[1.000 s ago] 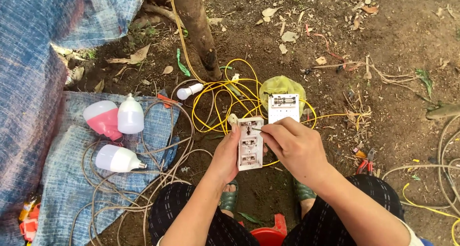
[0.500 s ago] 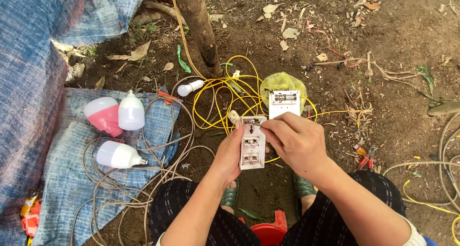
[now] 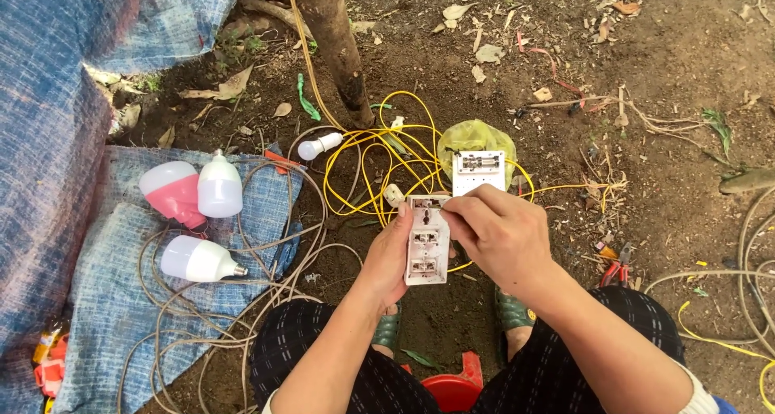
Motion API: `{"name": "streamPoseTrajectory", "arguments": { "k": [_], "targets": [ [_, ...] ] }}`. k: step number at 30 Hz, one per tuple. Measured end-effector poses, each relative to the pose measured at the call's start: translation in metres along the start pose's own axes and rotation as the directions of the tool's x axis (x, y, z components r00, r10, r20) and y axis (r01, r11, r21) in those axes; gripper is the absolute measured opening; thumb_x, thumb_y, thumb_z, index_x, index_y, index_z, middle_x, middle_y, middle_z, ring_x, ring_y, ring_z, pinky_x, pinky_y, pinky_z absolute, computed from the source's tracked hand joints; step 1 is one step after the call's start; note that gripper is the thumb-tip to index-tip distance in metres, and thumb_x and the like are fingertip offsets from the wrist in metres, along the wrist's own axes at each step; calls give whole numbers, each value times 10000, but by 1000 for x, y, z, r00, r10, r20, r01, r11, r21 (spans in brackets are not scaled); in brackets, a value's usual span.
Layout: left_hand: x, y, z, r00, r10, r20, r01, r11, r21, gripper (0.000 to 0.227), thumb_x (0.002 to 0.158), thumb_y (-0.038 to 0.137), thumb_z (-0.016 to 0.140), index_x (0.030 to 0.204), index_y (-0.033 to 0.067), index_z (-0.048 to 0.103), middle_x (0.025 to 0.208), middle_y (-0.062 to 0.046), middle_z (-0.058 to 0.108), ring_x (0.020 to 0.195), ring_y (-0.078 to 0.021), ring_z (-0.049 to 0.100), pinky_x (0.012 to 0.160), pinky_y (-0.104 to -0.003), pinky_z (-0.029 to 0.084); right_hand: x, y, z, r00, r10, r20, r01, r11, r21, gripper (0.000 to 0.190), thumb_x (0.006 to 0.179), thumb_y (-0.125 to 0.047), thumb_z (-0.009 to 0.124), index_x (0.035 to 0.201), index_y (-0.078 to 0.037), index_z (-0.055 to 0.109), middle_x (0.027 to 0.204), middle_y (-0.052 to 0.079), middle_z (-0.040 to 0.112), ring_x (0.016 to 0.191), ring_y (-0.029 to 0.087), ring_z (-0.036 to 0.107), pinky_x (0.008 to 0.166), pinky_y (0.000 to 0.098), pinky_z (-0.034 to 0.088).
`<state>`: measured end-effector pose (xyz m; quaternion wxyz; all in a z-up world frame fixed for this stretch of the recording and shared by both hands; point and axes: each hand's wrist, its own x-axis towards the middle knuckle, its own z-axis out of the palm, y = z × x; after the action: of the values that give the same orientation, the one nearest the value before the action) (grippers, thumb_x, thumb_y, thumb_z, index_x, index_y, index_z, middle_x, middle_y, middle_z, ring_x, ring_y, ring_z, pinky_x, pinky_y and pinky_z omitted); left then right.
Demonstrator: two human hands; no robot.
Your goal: Wiring a small electrical switchboard by stripping wires and connecting them to terminals.
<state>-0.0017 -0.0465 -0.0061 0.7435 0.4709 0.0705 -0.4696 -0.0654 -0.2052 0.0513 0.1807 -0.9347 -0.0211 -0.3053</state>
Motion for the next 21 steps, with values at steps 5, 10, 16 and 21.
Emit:
{"name": "streamPoseTrajectory", "arguments": {
  "k": [5, 10, 16, 21],
  "targets": [
    [-2, 3, 1, 1000, -21, -14, 21, 1000, 5, 720, 975, 623, 493, 1276, -28, 563, 1003, -198, 727, 855, -251, 753, 715, -411, 657, -2, 1, 2, 1000, -14, 3, 14, 1000, -27, 58, 859, -102, 776, 885, -135, 735, 710, 0, 630, 505, 166, 606, 470, 258, 500],
    [0, -2, -2, 999, -31, -8, 31, 999, -11, 735, 976, 629, 482, 1304, -25, 553, 1034, -210, 726, 874, -258, 749, 728, -427, 654, -1, 2, -3, 1000, 6, -4, -6, 998, -61, 66, 859, -120, 798, 899, -138, 750, 714, -11, 645, 495, 109, 569, 470, 209, 483],
    [-2, 3, 1, 1000, -6, 14, 5, 999, 50, 720, 981, 646, 454, 1257, -9, 567, 984, -166, 720, 850, -215, 738, 719, -372, 652, -4, -2, 1, 1000, -2, -5, 2, 1000, 11, 69, 855, -94, 779, 897, -132, 738, 709, -11, 630, 500, 142, 593, 477, 240, 494],
    [9, -4, -8, 999, -30, 30, 25, 992, 127, 744, 991, 680, 393, 1257, -1, 534, 989, -196, 700, 857, -245, 727, 758, -405, 641, -4, -5, 6, 997, -51, -49, 49, 998, -39, 57, 869, -92, 763, 884, -129, 723, 715, 2, 614, 521, 166, 598, 495, 257, 496]
  ]
}}
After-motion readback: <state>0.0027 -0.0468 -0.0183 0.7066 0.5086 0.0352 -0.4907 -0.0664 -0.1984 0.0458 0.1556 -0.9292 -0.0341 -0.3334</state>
